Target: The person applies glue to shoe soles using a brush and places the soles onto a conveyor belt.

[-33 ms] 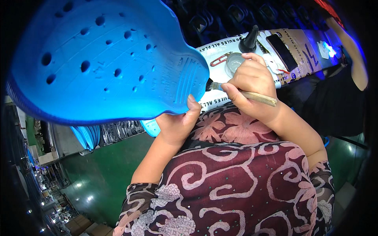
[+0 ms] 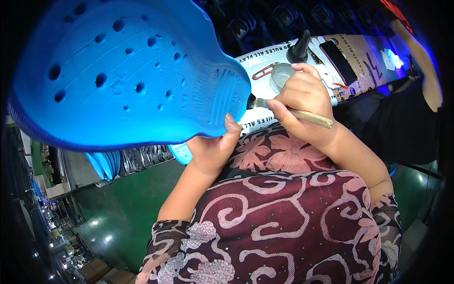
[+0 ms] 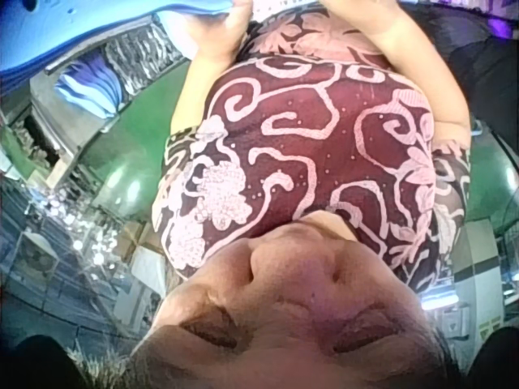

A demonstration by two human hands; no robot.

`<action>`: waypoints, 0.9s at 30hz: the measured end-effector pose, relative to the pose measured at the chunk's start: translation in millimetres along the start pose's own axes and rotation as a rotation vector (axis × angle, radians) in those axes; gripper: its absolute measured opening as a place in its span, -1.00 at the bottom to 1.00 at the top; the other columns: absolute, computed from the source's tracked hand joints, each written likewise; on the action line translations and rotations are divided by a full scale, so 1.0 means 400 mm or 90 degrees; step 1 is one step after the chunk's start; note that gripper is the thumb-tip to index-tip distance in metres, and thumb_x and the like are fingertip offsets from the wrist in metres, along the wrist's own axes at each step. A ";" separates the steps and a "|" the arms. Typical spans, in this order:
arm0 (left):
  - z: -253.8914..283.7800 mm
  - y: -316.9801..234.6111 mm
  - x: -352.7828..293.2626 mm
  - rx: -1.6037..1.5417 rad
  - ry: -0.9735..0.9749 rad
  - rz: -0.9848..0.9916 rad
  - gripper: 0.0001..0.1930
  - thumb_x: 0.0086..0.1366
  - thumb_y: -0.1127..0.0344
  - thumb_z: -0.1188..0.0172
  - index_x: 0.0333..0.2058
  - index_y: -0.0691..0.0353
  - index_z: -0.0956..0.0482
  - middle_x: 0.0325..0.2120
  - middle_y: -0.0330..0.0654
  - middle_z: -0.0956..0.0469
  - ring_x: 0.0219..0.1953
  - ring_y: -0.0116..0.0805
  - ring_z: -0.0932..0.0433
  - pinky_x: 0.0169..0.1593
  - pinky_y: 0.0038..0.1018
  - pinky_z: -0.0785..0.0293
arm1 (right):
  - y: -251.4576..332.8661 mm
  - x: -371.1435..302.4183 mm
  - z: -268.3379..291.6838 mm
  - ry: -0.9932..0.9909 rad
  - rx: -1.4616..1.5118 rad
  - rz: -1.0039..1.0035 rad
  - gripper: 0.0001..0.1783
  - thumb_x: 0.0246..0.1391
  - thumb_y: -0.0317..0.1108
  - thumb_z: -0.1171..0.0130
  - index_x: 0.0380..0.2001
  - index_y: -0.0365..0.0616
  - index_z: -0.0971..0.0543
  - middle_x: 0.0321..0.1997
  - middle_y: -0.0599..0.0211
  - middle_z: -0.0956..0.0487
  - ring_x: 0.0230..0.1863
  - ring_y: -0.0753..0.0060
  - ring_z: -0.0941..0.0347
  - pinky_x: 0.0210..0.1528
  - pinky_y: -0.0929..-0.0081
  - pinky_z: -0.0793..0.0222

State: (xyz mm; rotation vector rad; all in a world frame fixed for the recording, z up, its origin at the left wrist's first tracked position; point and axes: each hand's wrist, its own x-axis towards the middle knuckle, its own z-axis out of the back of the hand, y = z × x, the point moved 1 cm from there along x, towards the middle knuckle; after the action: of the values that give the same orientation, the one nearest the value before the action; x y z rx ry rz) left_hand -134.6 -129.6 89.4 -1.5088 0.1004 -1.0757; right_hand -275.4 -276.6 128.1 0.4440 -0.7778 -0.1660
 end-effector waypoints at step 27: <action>-0.668 -0.379 0.554 -0.537 0.592 0.477 -0.59 0.16 0.25 -0.24 -0.08 0.32 -0.38 -0.32 -0.05 -0.54 -0.32 -0.32 -0.58 -0.35 -0.61 -0.53 | -0.208 -0.288 0.281 -0.335 0.054 -0.369 -0.76 -0.01 -0.37 -0.19 -0.72 -0.14 -0.57 -0.68 0.24 -0.47 -0.57 0.16 -0.39 -0.38 0.31 -0.26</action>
State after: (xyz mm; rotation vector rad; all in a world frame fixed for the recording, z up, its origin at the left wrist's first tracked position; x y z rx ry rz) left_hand -260.2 -421.1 296.4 -1.3135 1.7944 -1.0426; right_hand -434.9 -352.4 87.5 0.7133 -1.1580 -0.8167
